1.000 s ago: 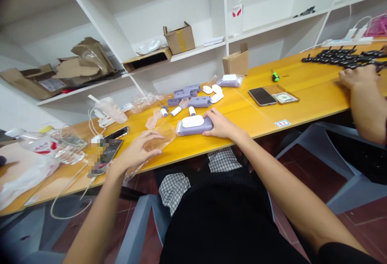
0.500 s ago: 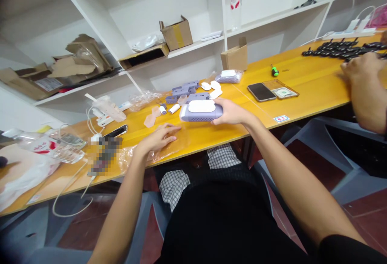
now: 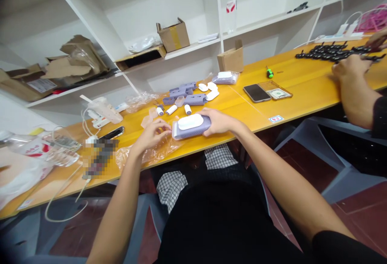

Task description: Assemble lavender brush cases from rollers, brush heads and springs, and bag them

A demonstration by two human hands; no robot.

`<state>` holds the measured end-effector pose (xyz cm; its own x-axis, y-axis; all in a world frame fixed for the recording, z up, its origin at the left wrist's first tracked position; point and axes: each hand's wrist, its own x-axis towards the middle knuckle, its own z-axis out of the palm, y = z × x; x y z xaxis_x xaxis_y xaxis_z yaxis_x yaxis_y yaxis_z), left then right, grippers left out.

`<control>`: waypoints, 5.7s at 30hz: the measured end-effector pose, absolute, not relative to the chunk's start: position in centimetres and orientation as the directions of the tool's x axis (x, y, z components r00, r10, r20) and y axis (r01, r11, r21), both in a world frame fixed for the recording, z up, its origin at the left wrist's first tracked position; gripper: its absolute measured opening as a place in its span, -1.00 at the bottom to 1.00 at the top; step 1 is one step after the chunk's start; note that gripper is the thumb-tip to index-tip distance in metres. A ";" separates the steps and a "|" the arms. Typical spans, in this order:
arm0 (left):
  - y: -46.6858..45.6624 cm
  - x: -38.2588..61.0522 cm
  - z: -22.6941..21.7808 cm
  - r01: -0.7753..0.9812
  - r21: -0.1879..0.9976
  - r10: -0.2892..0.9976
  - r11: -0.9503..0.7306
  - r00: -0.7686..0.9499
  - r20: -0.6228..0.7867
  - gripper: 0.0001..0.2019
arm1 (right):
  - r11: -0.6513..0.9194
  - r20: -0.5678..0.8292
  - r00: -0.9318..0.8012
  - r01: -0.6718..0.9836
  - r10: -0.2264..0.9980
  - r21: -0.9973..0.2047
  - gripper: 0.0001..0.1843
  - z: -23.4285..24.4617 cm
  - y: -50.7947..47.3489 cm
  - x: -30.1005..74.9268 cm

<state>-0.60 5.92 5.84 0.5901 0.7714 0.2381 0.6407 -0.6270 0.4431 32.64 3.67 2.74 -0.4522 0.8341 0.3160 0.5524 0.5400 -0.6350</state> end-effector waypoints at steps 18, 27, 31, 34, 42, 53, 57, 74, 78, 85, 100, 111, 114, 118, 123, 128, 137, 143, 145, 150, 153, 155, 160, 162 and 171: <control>5.5 0.6 5.5 0.426 0.597 0.693 -0.680 0.640 0.332 -0.85 | 0.547 0.312 -0.458 0.588 0.832 -0.596 -0.10 4.4 2.9 34.0; 4.8 2.7 4.7 0.370 0.625 0.707 -0.687 0.540 0.457 -0.86 | 0.578 0.260 -0.557 0.526 0.789 -0.624 -0.16 3.0 2.5 30.2; 4.8 2.7 4.9 0.349 0.667 0.733 -0.659 0.497 0.464 -0.84 | 0.571 0.354 -0.467 0.498 0.811 -0.653 -0.22 3.1 2.1 29.5; 5.0 2.7 5.0 0.365 0.676 0.754 -0.640 0.464 0.464 -0.83 | 0.531 0.407 -0.343 0.497 0.847 -0.687 -0.25 3.3 1.8 28.7; 5.3 2.5 5.4 0.495 0.653 0.820 -0.573 0.328 0.470 -0.78 | 0.391 0.377 -0.106 0.306 0.920 -0.868 -0.13 1.8 2.3 26.2; 4.4 0.7 5.9 0.648 0.454 0.770 -0.612 0.620 0.152 -0.08 | 0.161 0.158 -0.040 0.094 0.987 -0.982 -0.44 0.8 3.6 27.8; 4.0 2.4 5.4 0.694 0.389 0.795 -0.606 0.548 0.260 -0.10 | 0.221 0.218 -0.035 0.166 0.975 -0.961 -0.66 1.4 2.5 25.7; 1.4 3.9 7.0 0.667 0.362 0.756 -0.651 0.611 0.234 -0.22 | 0.255 0.181 -0.364 0.166 0.914 -0.953 -0.62 0.6 1.2 24.5; 2.7 0.1 6.7 0.704 0.338 0.777 -0.624 0.606 0.170 -0.12 | 0.272 0.190 -0.320 0.235 0.928 -0.933 -0.63 0.7 1.2 24.4; 4.5 -3.2 7.1 0.728 0.374 0.790 -0.575 0.612 0.024 0.02 | 0.251 0.206 -0.176 0.295 0.963 -0.922 -0.62 1.9 2.6 27.9; 3.5 2.4 5.5 0.702 0.386 0.784 -0.599 0.611 0.105 -0.07 | 0.190 0.099 -0.258 0.355 0.961 -0.915 -0.62 3.1 2.3 31.2; 3.5 0.7 6.9 0.684 0.447 0.753 -0.577 0.657 -0.033 0.03 | 0.291 0.425 0.094 0.597 0.900 -0.748 -0.77 2.3 4.2 32.5; 3.5 0.1 6.7 0.688 0.435 0.761 -0.581 0.649 -0.011 0.02 | 0.168 0.429 0.172 0.745 0.887 -0.646 -0.79 2.8 4.3 34.1; 2.9 1.6 5.9 0.639 0.502 0.771 -0.582 0.630 0.093 -0.06 | 0.007 0.070 0.073 0.645 0.995 -0.764 -0.59 3.0 3.7 33.4; 3.1 3.9 5.1 0.502 0.792 0.862 -0.348 0.504 0.059 -0.25 | -0.032 -0.035 -0.007 0.289 0.999 -0.957 -0.34 2.3 3.1 30.2; 4.5 4.1 3.8 0.355 0.935 0.936 -0.016 0.335 -0.111 -0.34 | 0.005 0.001 -0.028 0.164 1.000 -0.987 -0.27 1.5 3.3 29.1; 5.9 4.2 2.5 0.417 0.908 0.986 -0.035 0.163 -0.037 -0.69 | 0.047 0.068 -0.169 -0.127 0.983 -0.991 -0.22 1.1 2.8 28.4; 5.9 4.1 2.4 0.389 0.921 0.983 -0.006 0.169 -0.065 -0.90 | -0.006 -0.006 -0.009 -0.034 1.000 -0.999 -0.46 1.0 3.4 28.0; 5.9 4.0 2.4 0.391 0.920 0.979 0.003 0.185 -0.082 -0.91 | -0.039 -0.040 0.024 -0.032 0.999 -0.999 -0.49 1.0 3.7 28.1; 5.7 4.4 2.6 0.345 0.938 0.980 0.017 0.181 -0.084 -0.85 | -0.038 -0.038 0.003 -0.057 0.999 -0.998 -0.31 0.9 3.8 28.1; 5.7 4.7 2.7 0.274 0.961 0.985 0.032 0.152 -0.077 -0.73 | -0.054 -0.053 -0.009 -0.132 0.999 -0.990 -0.30 1.0 3.5 28.1; 5.7 4.9 2.6 0.258 0.965 0.988 0.035 0.137 -0.072 -0.66 | -0.061 -0.053 -0.057 -0.143 0.997 -0.988 -0.37 1.1 3.3 28.2; 6.1 4.8 1.9 0.342 0.937 0.977 -0.076 0.214 0.002 -0.64 | -0.033 -0.004 -0.223 -0.123 0.975 -0.992 -0.51 1.3 2.9 28.2; 6.2 4.6 1.6 0.346 0.933 0.974 -0.095 0.227 0.015 -0.66 | -0.026 0.011 -0.243 -0.147 0.970 -0.989 -0.52 1.2 2.9 28.1; 6.2 4.4 2.1 0.052 0.996 0.994 -0.070 0.089 0.065 -0.73 | -0.148 -0.128 -0.087 -0.284 0.988 -0.947 -0.55 0.9 4.1 28.7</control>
